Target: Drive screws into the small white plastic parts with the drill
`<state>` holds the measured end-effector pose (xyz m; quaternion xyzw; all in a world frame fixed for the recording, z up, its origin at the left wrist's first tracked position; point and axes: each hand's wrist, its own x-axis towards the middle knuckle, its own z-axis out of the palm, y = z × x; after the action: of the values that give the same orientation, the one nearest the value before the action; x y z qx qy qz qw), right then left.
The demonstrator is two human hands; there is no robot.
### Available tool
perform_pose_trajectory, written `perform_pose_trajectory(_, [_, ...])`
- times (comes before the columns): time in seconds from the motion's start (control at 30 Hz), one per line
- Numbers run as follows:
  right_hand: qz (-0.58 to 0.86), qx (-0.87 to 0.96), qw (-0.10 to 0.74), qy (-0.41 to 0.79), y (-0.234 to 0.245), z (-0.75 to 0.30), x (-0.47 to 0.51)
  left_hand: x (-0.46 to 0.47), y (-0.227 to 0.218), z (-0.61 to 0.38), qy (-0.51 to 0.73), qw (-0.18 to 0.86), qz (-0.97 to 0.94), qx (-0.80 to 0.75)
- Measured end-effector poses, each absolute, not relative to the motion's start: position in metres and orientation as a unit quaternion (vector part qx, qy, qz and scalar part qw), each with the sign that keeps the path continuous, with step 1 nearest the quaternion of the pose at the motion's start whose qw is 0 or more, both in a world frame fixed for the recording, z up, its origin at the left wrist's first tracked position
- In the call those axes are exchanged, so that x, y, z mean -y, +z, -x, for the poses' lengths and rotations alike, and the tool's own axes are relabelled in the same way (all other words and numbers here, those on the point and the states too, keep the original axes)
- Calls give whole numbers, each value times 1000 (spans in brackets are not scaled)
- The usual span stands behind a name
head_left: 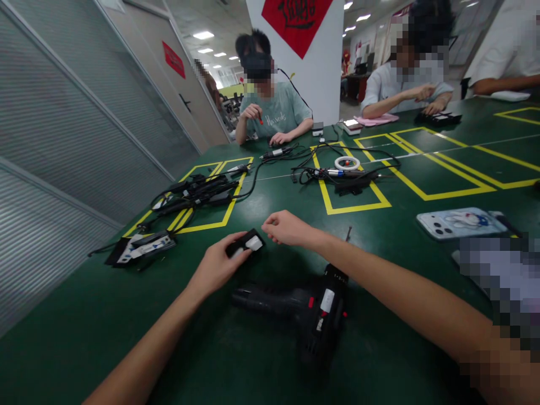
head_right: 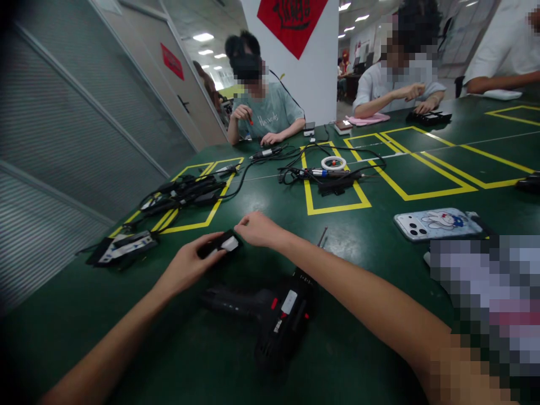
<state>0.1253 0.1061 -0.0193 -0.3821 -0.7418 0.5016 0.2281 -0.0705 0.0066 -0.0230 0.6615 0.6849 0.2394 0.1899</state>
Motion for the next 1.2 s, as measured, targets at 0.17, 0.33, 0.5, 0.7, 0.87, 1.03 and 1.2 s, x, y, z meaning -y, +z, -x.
perform_pose_trajectory(0.17, [421, 813, 265, 303, 4, -165, -133, -87, -31, 41, 257, 207, -772, -543])
perform_pose_trajectory(0.33, [400, 861, 197, 244, -17, -205, -170, -147, -41, 7, 247, 223, -828, -452])
perform_pose_trajectory(0.5, [360, 847, 222, 321, -40, -220, -187, -167, -46, -9, 257, 236, -833, -430])
perform_pose_trajectory(0.7, [428, 829, 254, 253, -48, -215, -183, -166, -56, -4, 292, 253, -812, -439])
perform_pose_trajectory(0.87, [431, 825, 263, 252, -50, -213, -182, -163, -64, -3, 312, 246, -804, -441])
perform_pose_trajectory(1.03, [445, 818, 262, 254, -51, -211, -181, -159, -64, -5, 324, 223, -811, -434])
perform_pose_trajectory(1.2, [443, 820, 250, 261, -52, -211, -180, -156, -63, -6, 328, 215, -815, -427])
